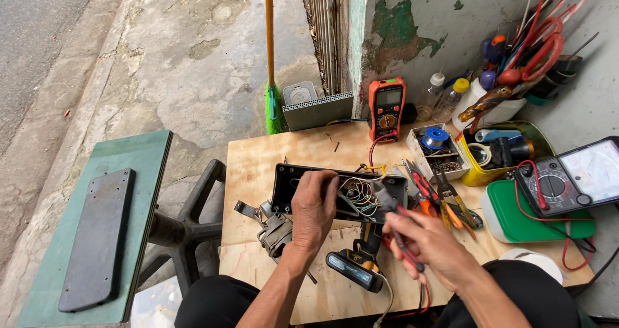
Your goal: The person uses a cordless drill to remove screws from a small motor and a black plastic housing. They then use pliers to strip and cut wires inside the housing, and reattach the motor to the housing with the drill.
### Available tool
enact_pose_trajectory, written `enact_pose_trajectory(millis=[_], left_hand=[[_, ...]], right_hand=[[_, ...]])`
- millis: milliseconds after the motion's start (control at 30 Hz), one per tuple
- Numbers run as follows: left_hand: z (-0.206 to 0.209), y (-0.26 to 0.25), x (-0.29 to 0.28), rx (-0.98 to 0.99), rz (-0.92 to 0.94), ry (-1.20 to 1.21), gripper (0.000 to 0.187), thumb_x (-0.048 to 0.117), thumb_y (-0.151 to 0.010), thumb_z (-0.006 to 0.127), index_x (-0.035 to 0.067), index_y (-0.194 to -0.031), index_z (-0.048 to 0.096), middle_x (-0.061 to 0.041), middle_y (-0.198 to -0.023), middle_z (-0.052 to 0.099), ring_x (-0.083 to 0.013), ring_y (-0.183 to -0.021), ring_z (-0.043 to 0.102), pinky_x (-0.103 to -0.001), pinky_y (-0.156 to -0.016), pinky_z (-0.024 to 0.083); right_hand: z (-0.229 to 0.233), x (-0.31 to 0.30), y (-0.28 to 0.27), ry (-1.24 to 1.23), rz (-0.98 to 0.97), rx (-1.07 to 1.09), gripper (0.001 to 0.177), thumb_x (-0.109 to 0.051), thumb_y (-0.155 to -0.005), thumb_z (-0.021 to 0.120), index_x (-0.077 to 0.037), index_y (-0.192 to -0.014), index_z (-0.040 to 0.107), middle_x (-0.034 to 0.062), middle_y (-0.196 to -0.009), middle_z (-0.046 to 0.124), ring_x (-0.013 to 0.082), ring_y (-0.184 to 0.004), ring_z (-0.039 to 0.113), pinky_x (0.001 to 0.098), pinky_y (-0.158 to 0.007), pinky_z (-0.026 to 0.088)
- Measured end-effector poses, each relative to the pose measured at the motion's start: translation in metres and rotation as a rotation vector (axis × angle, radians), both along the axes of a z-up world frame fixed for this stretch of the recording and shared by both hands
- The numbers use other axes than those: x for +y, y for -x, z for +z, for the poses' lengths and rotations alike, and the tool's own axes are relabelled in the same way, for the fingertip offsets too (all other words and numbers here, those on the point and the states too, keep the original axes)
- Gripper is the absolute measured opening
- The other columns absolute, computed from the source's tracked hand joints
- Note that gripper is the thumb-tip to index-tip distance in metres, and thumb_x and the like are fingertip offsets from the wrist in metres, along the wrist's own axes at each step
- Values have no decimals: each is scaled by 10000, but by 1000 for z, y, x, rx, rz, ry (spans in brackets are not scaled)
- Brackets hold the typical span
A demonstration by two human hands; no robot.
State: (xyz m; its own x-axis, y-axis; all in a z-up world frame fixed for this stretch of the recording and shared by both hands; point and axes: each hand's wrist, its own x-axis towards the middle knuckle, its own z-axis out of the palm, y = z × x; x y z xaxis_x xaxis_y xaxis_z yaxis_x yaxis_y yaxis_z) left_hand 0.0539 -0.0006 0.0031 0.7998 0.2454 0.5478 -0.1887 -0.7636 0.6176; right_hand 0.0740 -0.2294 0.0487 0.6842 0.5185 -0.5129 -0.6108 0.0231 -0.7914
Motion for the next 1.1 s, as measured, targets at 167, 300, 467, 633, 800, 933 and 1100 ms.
enact_pose_trajectory(millis=[167, 300, 467, 633, 800, 933, 1100], left_hand=[[-2, 0, 11, -41, 46, 176, 28, 117, -999, 614, 100, -1016, 628, -55, -966, 604, -207, -905, 606, -328, -800, 489], [-4, -2, 18, -53, 28, 221, 23, 108, -984, 633, 93, -998, 646, -52, -951, 623, -197, -885, 613, -317, -801, 489], [2, 1, 20, -47, 7, 259, 7, 109, -976, 659, 110, -973, 653, -25, -929, 647, -159, -842, 602, -290, -724, 480], [0, 0, 24, 52, 24, 389, 29, 160, -968, 690, 146, -983, 709, 47, -836, 669, -71, -704, 544, -245, -649, 461], [-2, -5, 26, 129, 49, 511, 27, 154, -959, 716, 161, -984, 727, 70, -777, 665, -34, -656, 516, -214, -637, 465], [4, -7, 31, 121, -43, 474, 155, 134, -976, 674, 148, -1111, 749, 14, -1059, 768, -85, -933, 672, -232, -865, 529], [6, -9, 41, 134, -96, 415, 154, 143, -947, 720, 153, -1086, 785, 3, -1093, 797, -102, -1050, 733, -236, -970, 530]], right_hand=[[9, 40, 2, 247, 70, -9, 364, -294, -1021, 606, 69, -1032, 622, 216, -631, 576, 240, -337, 466, 308, -244, 291], [10, 49, 2, 281, 74, 1, 354, -307, -1023, 609, 46, -1028, 636, 205, -637, 591, 231, -344, 469, 297, -266, 291], [1, 53, 2, 241, 63, -7, 338, -288, -1025, 611, 49, -1012, 635, 201, -625, 583, 232, -335, 467, 296, -255, 292], [10, 51, 0, 311, 6, -9, 334, -291, -1035, 616, 41, -1011, 655, 207, -634, 588, 239, -349, 458, 306, -267, 288], [4, 48, -5, 315, -43, -23, 361, -330, -1019, 627, 29, -997, 653, 215, -641, 593, 240, -343, 442, 311, -270, 276], [3, 48, -6, 321, -47, -23, 353, -330, -1020, 622, 20, -990, 654, 212, -638, 593, 242, -342, 445, 312, -269, 278], [5, 47, -7, 342, -46, -4, 341, -318, -1029, 621, 20, -1004, 661, 213, -647, 599, 242, -351, 449, 312, -279, 285]])
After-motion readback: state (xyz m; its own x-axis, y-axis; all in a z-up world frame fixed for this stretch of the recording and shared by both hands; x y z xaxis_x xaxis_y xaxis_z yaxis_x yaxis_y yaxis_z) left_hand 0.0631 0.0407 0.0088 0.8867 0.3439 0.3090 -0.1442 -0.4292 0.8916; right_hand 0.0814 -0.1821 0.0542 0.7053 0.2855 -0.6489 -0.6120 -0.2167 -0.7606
